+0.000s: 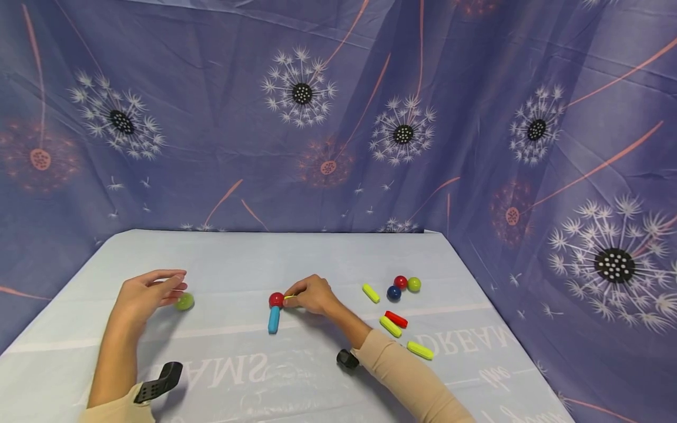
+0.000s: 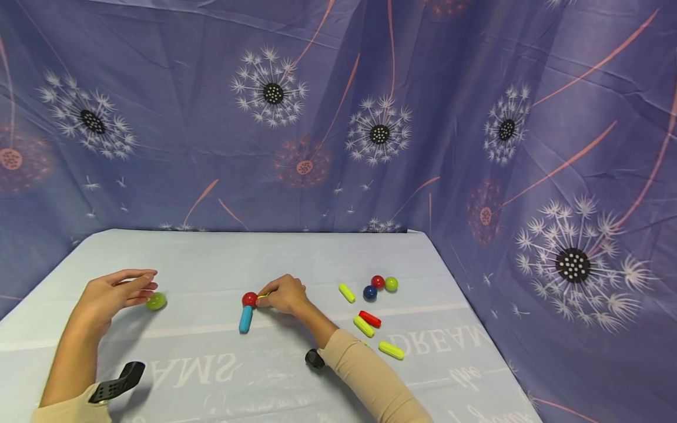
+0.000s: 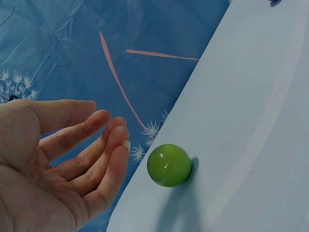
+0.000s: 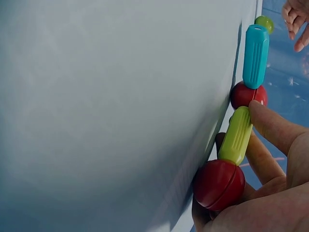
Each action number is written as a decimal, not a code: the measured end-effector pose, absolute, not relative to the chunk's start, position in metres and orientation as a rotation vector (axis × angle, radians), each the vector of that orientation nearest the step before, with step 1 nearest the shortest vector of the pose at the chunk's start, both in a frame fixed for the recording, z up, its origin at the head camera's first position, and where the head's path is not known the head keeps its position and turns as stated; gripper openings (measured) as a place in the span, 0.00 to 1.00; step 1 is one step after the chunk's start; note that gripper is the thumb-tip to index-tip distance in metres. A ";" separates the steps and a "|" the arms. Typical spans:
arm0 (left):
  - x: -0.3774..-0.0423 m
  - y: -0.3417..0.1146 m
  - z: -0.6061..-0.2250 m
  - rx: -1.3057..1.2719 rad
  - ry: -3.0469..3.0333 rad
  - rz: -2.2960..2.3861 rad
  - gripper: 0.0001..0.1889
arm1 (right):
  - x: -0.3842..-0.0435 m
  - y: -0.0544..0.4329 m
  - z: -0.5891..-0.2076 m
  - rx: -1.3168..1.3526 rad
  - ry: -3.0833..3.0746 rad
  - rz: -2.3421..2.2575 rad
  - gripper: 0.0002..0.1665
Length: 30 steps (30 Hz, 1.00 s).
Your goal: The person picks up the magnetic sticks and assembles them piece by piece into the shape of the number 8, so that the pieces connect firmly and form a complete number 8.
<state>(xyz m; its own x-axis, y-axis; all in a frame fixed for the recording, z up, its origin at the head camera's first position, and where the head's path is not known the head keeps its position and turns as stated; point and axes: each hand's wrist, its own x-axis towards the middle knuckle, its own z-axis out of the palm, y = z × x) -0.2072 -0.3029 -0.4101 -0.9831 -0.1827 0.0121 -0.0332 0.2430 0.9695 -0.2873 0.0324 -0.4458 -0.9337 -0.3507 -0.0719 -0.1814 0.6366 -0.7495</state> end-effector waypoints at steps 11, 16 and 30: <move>-0.204 -0.309 -0.414 0.395 -2.503 -1.620 0.19 | -0.290 0.032 -0.445 -0.430 2.627 -1.176 0.08; -0.203 -0.314 -0.419 0.419 -2.631 -1.533 0.30 | -0.291 0.033 -0.445 -0.429 2.630 -1.167 0.07; -0.208 -0.323 -0.431 0.344 -2.801 -1.583 0.35 | -0.293 0.033 -0.447 -0.432 2.623 -1.162 0.07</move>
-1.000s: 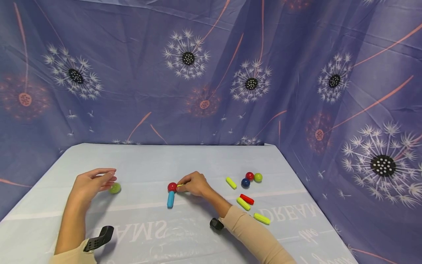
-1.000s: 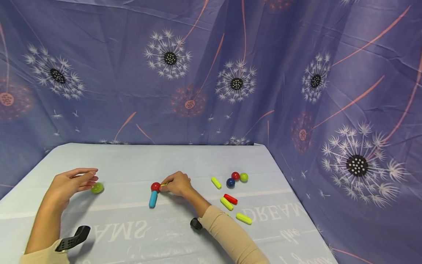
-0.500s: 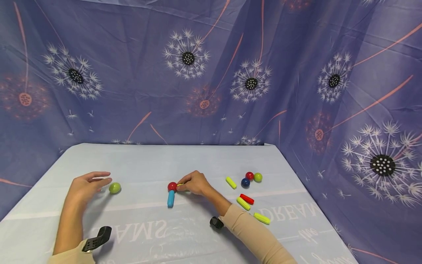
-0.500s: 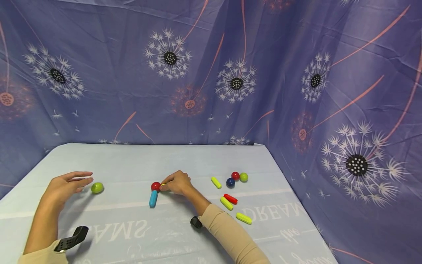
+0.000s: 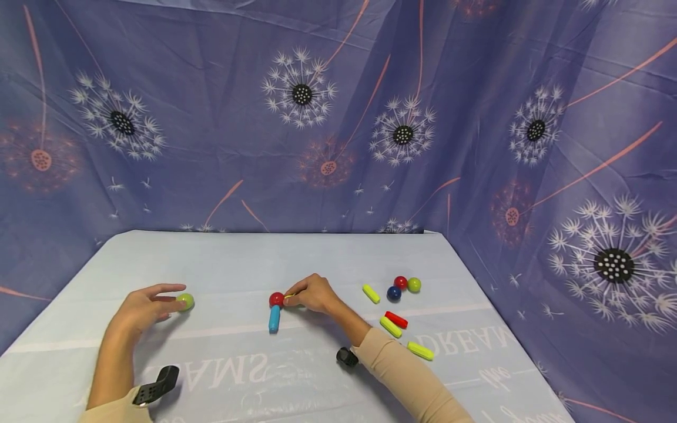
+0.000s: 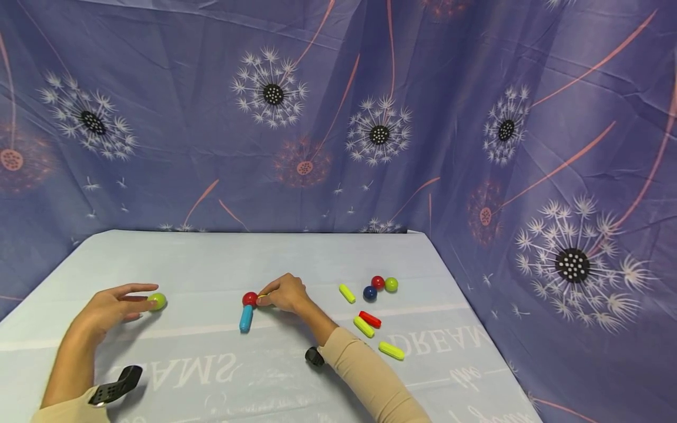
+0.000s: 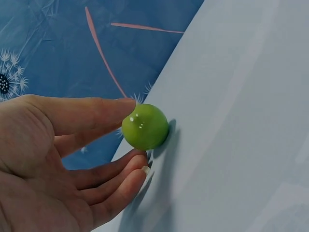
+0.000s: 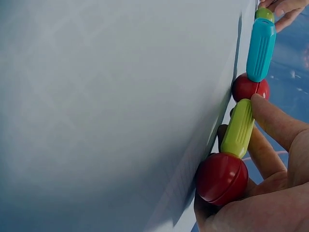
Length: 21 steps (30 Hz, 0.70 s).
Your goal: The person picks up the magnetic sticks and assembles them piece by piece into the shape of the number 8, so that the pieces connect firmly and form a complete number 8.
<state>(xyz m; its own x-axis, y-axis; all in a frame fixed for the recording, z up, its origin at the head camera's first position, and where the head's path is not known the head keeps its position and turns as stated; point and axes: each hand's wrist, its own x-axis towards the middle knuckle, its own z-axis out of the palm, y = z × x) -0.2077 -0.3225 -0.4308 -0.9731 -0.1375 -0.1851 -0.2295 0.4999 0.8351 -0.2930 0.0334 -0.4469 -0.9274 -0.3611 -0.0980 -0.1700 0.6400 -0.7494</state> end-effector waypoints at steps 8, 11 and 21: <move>-0.209 -0.319 -0.432 -0.355 2.640 1.438 0.34 | -0.292 0.033 -0.446 -0.410 2.628 -1.146 0.08; -0.209 -0.319 -0.433 -0.362 2.639 1.438 0.33 | -0.292 0.033 -0.445 -0.403 2.634 -1.137 0.09; -0.210 -0.317 -0.430 -0.342 2.656 1.375 0.33 | -0.294 0.032 -0.446 -0.390 2.644 -1.118 0.08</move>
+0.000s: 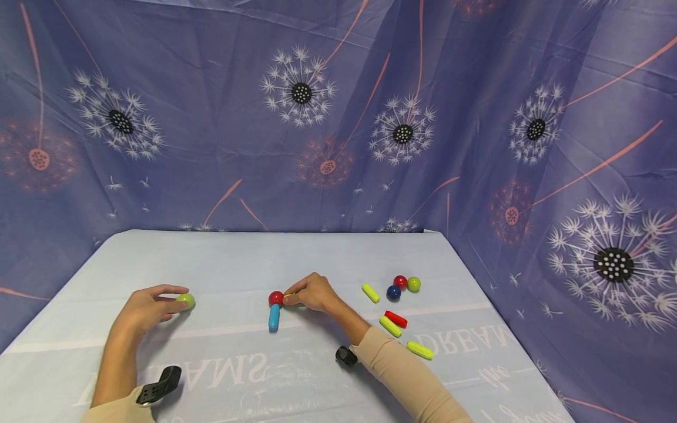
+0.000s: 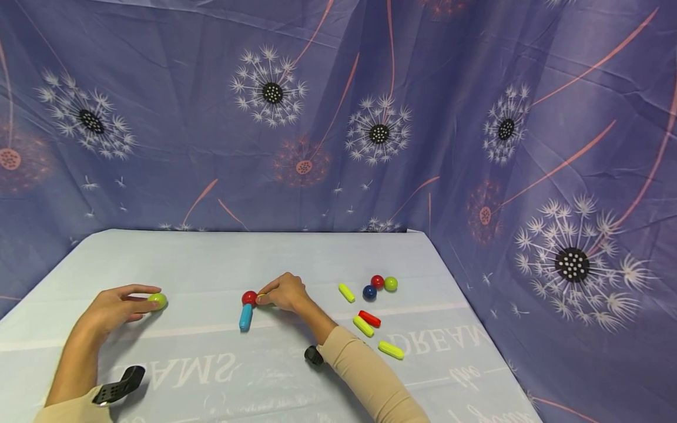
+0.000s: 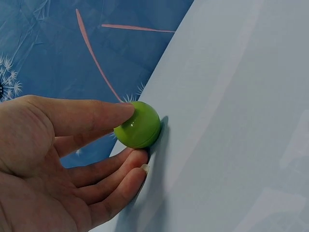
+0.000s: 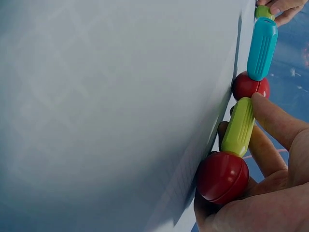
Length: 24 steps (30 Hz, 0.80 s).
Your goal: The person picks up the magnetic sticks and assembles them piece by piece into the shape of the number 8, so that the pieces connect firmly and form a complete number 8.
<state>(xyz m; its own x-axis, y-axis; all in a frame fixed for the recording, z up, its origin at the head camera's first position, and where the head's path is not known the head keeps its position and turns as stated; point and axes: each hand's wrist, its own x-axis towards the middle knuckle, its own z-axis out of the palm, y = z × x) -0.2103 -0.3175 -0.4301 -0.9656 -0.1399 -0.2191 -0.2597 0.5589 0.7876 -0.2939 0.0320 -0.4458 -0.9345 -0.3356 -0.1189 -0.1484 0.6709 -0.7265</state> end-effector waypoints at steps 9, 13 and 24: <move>-0.215 -0.310 -0.430 -0.322 2.621 1.363 0.31 | -0.294 0.033 -0.446 -0.399 2.640 -1.124 0.08; -0.214 -0.307 -0.428 -0.277 2.634 1.337 0.30 | -0.294 0.033 -0.445 -0.397 2.640 -1.121 0.08; -0.211 -0.285 -0.417 -0.016 2.571 1.400 0.27 | -0.294 0.033 -0.446 -0.405 2.651 -1.117 0.08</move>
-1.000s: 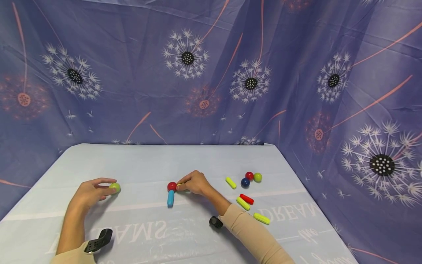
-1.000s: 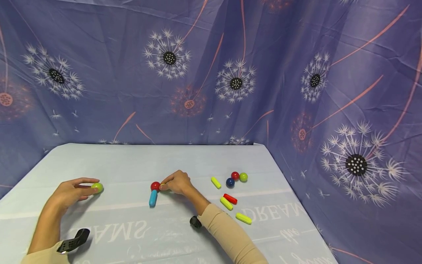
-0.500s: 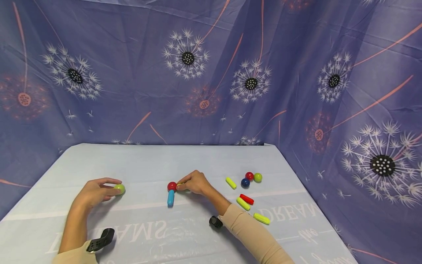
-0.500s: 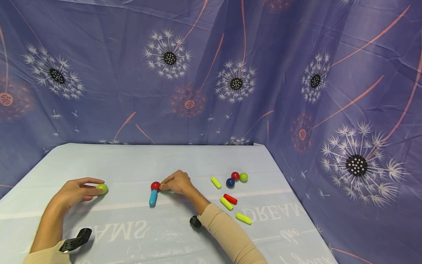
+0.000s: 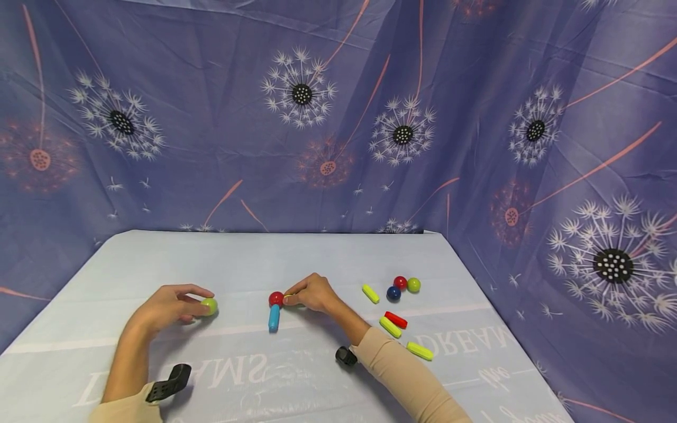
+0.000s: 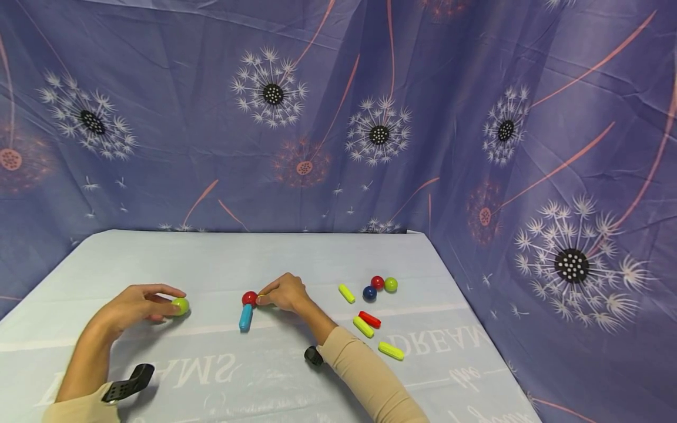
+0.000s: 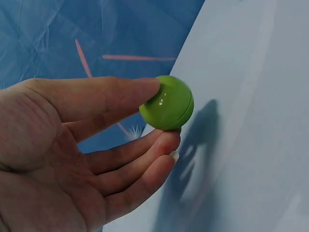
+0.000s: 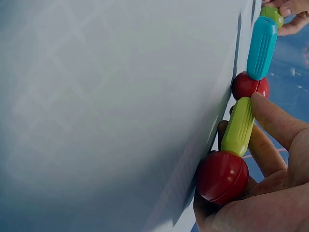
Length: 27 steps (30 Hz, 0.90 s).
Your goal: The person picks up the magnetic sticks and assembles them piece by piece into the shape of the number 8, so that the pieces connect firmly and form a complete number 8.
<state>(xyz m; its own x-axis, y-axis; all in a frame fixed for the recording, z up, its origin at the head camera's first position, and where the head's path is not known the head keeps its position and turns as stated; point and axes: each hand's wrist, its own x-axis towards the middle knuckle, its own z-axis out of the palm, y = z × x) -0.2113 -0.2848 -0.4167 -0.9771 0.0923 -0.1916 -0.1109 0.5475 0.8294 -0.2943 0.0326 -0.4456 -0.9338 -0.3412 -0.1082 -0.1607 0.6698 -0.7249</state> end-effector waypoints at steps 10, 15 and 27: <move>-0.219 -0.252 -0.413 0.254 2.405 1.489 0.23 | -0.295 0.033 -0.447 -0.401 2.646 -1.122 0.09; -0.221 -0.241 -0.412 0.399 2.323 1.485 0.21 | -0.295 0.033 -0.447 -0.404 2.648 -1.122 0.09; -0.224 -0.217 -0.411 0.557 2.235 1.367 0.18 | -0.296 0.032 -0.447 -0.401 2.664 -1.105 0.10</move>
<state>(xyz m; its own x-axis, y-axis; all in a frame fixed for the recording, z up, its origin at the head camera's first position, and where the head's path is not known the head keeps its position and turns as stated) -0.2239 -0.2174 -0.4109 -0.8127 0.5568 -0.1717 0.1010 0.4247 0.8997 -0.2961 0.0321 -0.4474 -0.9362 -0.3352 -0.1056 -0.1620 0.6783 -0.7167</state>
